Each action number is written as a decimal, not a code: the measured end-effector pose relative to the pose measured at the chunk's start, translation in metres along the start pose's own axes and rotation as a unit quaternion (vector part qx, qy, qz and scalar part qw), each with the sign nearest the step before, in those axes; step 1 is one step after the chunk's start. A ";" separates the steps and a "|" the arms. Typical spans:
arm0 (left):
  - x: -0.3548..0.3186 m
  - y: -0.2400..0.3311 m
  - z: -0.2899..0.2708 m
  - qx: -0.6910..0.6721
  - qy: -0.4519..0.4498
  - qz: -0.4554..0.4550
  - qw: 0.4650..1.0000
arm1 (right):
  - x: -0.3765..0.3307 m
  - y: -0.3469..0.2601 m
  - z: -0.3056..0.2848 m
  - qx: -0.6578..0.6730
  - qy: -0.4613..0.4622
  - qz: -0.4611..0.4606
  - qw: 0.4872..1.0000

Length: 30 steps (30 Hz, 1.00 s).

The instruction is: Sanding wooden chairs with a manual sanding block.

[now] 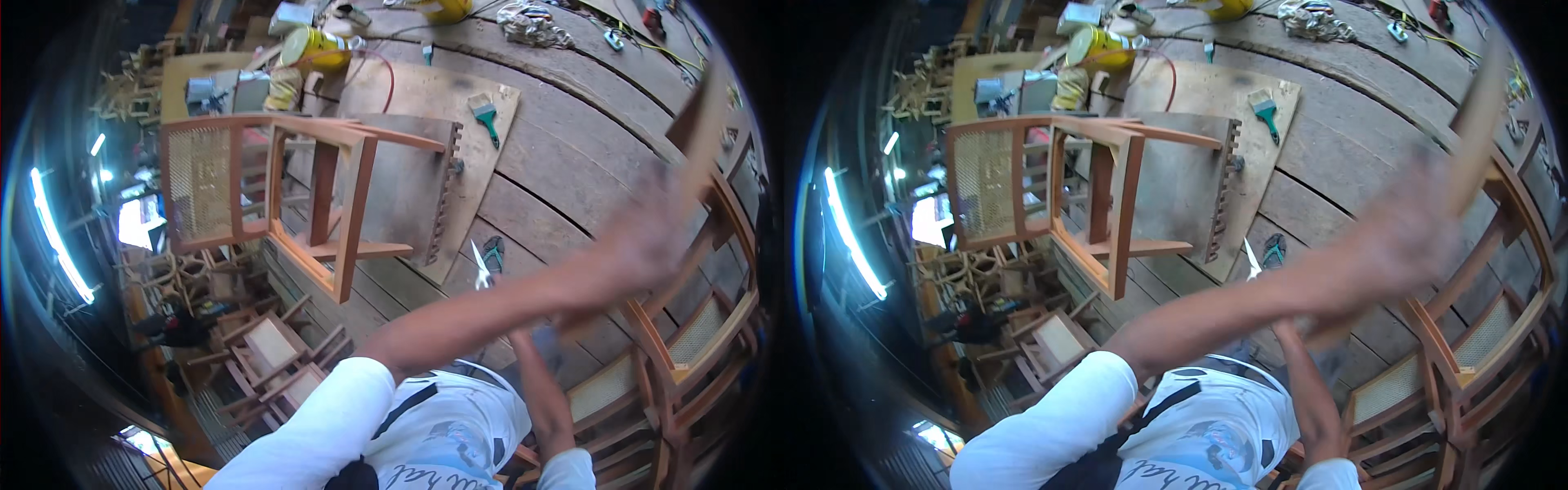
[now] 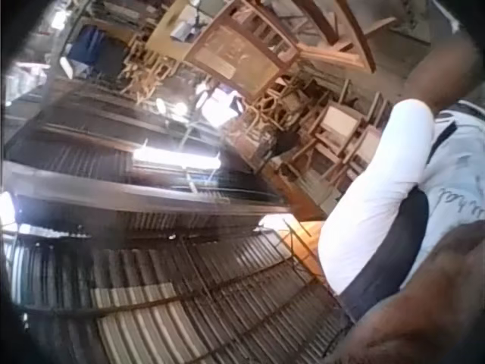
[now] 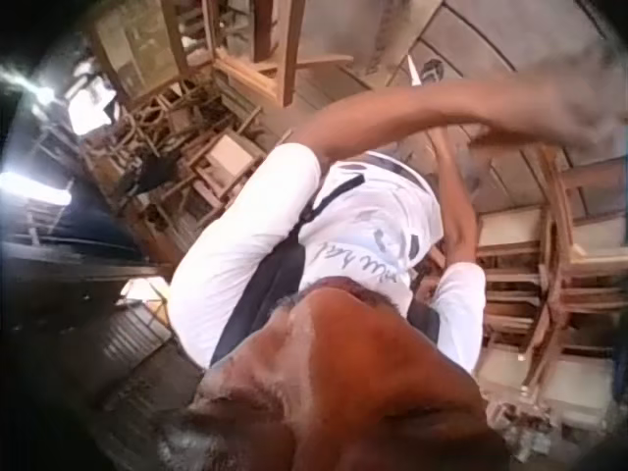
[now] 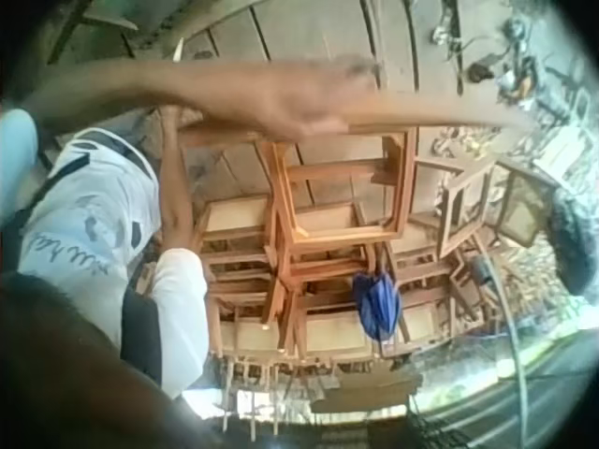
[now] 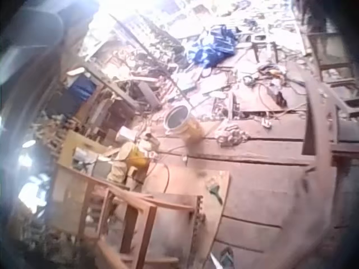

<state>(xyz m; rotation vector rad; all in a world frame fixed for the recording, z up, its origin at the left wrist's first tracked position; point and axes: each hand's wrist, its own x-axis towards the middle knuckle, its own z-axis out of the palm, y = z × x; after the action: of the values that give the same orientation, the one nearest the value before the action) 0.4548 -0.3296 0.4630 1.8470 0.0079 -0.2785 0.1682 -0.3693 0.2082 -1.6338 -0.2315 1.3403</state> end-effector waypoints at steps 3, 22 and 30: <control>-0.032 -0.029 -0.019 0.057 0.079 0.009 0.995 | 0.098 -0.045 0.090 -0.108 0.105 -0.114 0.982; -0.076 -0.130 -0.116 0.365 0.169 0.067 0.913 | 0.371 -0.045 0.226 -0.238 0.162 -0.140 0.947; -0.074 -0.100 -0.130 0.399 0.201 0.122 0.886 | 0.289 -0.082 0.163 0.163 0.135 -0.135 0.968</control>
<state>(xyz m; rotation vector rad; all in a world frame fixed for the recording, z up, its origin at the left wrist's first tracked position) 0.3922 -0.1668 0.4169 2.6674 -0.0616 0.3458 0.1745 -0.0461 0.0966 -1.4262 -0.0609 0.8859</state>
